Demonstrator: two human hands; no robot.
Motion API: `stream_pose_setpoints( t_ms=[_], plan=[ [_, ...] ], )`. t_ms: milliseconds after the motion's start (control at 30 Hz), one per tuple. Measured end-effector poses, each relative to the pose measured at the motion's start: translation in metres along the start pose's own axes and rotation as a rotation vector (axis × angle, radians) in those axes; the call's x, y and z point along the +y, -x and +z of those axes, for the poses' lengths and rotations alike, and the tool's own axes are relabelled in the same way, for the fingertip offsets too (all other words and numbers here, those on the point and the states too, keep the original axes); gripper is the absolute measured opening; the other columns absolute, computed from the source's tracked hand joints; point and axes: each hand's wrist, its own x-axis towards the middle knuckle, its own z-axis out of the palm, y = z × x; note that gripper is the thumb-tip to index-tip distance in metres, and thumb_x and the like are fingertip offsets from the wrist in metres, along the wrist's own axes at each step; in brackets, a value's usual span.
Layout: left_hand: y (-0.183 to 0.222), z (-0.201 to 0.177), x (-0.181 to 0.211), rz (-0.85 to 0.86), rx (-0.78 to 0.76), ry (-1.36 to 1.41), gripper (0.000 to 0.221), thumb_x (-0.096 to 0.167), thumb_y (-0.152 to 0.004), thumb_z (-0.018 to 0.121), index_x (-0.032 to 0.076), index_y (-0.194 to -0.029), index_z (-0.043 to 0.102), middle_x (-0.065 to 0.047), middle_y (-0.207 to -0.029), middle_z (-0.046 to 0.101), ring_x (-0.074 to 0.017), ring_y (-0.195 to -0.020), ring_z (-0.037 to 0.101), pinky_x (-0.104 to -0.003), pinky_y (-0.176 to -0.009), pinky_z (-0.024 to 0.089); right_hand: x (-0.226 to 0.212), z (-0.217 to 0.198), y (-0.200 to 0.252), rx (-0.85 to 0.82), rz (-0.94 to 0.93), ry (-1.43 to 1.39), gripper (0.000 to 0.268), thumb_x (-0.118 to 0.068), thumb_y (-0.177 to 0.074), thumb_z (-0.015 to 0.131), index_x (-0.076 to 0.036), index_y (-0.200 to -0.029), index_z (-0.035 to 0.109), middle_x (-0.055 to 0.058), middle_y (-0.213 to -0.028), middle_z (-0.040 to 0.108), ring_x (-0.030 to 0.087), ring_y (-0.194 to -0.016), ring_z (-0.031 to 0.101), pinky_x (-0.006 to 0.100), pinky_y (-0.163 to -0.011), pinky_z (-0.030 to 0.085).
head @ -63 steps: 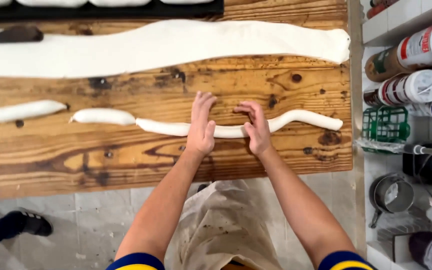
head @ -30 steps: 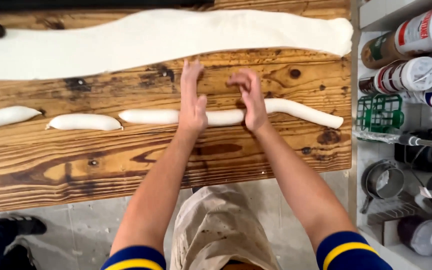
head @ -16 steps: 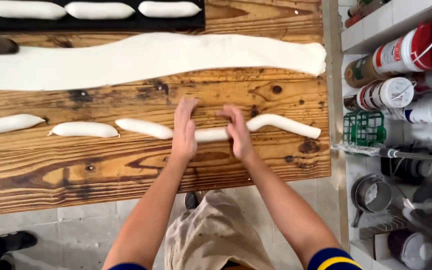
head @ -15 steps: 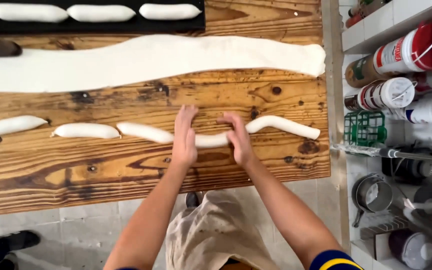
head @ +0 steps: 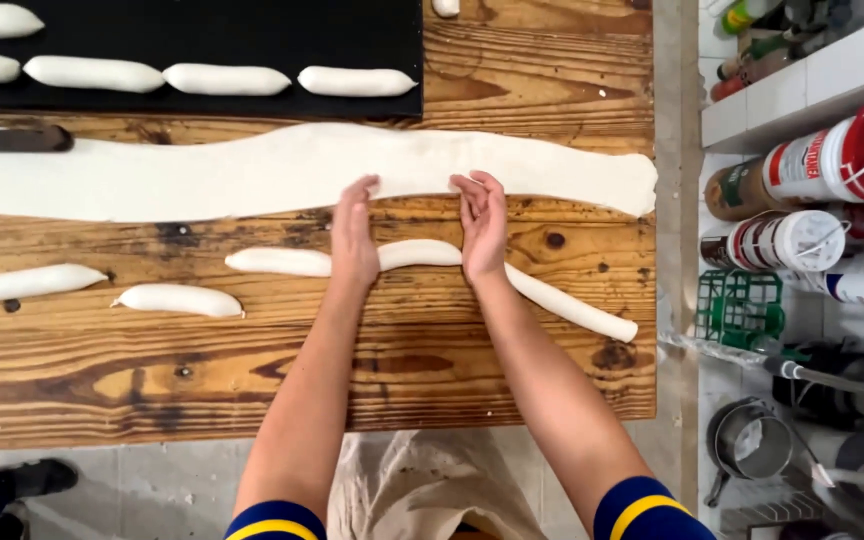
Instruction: Shape dough into small rolls and place them on a baking tray
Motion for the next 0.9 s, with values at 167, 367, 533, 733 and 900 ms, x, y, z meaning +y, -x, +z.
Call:
stream_pose_setpoints(
  t_ms=[167,367,533,733,900],
  plan=[
    [0.058,-0.007,0.010,-0.066,-0.158,-0.105,0.046,0.023,-0.110,0.032,0.001,-0.144,0.054,-0.023,-0.142,0.057,-0.0406,-0.140,0.047,-0.052,-0.121,0.031,-0.012,0.009,0.055,-0.068,0.103,0.100,0.043,-0.044,-0.109,0.034,-0.015,-0.131,0.058,0.009,-0.131,0.066,0.017,-0.133,0.054,0.037,-0.121,0.028],
    [0.130,-0.037,0.045,-0.094,-0.174,-0.220,0.052,0.035,-0.107,0.034,0.007,-0.147,0.051,-0.016,-0.148,0.051,-0.0388,-0.146,0.039,-0.051,-0.122,0.027,-0.019,-0.023,0.146,-0.367,-0.194,0.840,0.061,-0.053,-0.106,0.034,-0.004,-0.135,0.056,0.018,-0.140,0.057,0.038,-0.141,0.045,0.049,-0.124,0.022],
    [0.083,-0.027,0.019,-0.022,-0.145,-0.162,0.053,0.038,-0.107,0.037,0.007,-0.148,0.050,-0.016,-0.150,0.046,-0.0432,-0.149,0.030,-0.055,-0.124,0.019,-0.003,-0.001,0.096,-0.310,-0.279,0.937,0.056,-0.045,-0.109,0.026,-0.006,-0.140,0.054,0.014,-0.140,0.057,0.037,-0.138,0.048,0.050,-0.119,0.030],
    [0.011,-0.004,-0.003,0.135,-0.226,-0.251,0.047,0.028,-0.109,0.038,0.004,-0.148,0.049,-0.019,-0.151,0.045,-0.0453,-0.148,0.031,-0.056,-0.124,0.021,-0.021,0.032,0.024,-0.330,-0.173,1.060,0.059,-0.044,-0.112,0.022,-0.004,-0.152,0.042,0.019,-0.147,0.053,0.036,-0.142,0.046,0.051,-0.123,0.027],
    [0.056,0.002,0.032,0.239,-0.504,-0.684,0.071,0.048,-0.094,0.067,-0.001,-0.143,0.053,-0.025,-0.145,0.053,-0.0437,-0.141,0.046,-0.056,-0.118,0.034,-0.016,0.021,0.064,-0.247,-0.016,0.533,0.052,-0.032,-0.111,0.028,0.000,-0.150,0.041,0.023,-0.152,0.048,0.037,-0.149,0.035,0.052,-0.124,0.019]
  ],
)
